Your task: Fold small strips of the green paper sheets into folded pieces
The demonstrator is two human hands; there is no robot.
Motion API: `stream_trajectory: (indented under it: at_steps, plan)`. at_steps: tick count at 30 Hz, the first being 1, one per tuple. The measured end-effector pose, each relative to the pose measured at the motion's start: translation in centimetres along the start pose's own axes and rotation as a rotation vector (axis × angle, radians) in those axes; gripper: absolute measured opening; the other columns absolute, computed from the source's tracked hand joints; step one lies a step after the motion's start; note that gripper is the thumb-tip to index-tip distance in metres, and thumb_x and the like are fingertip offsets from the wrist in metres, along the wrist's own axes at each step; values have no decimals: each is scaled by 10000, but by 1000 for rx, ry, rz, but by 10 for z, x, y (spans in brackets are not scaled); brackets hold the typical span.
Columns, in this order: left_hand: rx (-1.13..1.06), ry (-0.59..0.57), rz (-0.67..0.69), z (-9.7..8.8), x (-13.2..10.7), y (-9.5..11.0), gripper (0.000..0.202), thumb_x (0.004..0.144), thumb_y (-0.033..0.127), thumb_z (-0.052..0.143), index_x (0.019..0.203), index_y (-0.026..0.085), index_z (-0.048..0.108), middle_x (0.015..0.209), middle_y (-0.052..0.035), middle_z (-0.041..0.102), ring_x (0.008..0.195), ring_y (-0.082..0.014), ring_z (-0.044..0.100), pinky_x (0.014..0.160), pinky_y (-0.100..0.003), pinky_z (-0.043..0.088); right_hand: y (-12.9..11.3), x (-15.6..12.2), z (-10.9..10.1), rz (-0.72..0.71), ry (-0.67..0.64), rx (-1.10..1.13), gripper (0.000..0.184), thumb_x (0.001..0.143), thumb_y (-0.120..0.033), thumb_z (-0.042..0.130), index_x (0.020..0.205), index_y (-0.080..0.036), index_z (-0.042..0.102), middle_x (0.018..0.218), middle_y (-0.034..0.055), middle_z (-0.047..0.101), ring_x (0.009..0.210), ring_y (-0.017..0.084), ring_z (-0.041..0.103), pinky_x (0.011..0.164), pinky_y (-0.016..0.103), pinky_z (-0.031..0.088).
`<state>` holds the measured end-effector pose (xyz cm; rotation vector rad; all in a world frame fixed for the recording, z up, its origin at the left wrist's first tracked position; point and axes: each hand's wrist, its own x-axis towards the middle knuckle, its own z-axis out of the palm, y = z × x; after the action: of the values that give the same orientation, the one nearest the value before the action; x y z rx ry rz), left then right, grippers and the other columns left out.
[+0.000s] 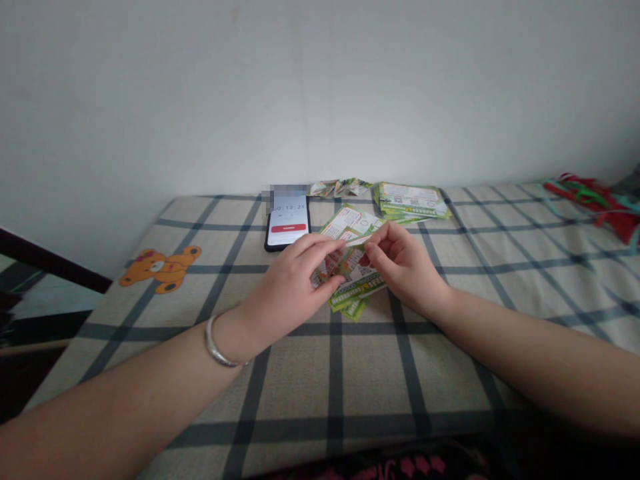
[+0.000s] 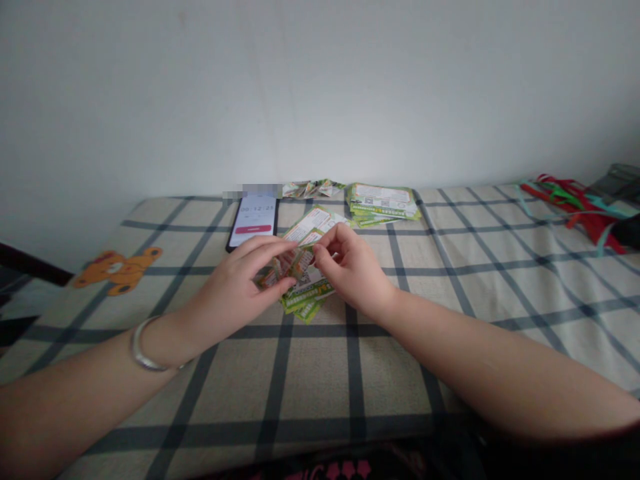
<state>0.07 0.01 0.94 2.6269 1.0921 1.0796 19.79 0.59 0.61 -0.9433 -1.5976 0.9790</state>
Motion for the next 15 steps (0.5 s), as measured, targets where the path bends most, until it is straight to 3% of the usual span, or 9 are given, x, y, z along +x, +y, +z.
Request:
stream_trajectory:
  at_steps: [6,11,15]
  plan:
    - [44,-55,-37,1,-2,1,544,801,263,701,1294,143,504,1220,-112,552,1156,-240,531,1029,-421,455,-2,0,1,16,23,-32,180,881,-320,562,794,-232,432,644,-41,557,567,97,528,517,246,410]
    - [125,-147,-74,-1,-2,5,787,738,354,747,1410,160,388,1232,-132,521,1147,-296,512,1000,-489,451,-3,0,1,48,-25,22,202,886,-354,563,810,-234,420,616,-57,550,524,95,563,497,245,435]
    - [138,-158,-98,0,-2,8,792,774,342,696,1445,147,325,1216,-145,506,1132,-294,512,987,-477,460,-4,-1,2,47,-26,7,200,886,-352,565,813,-231,424,622,-52,554,537,96,578,497,242,440]
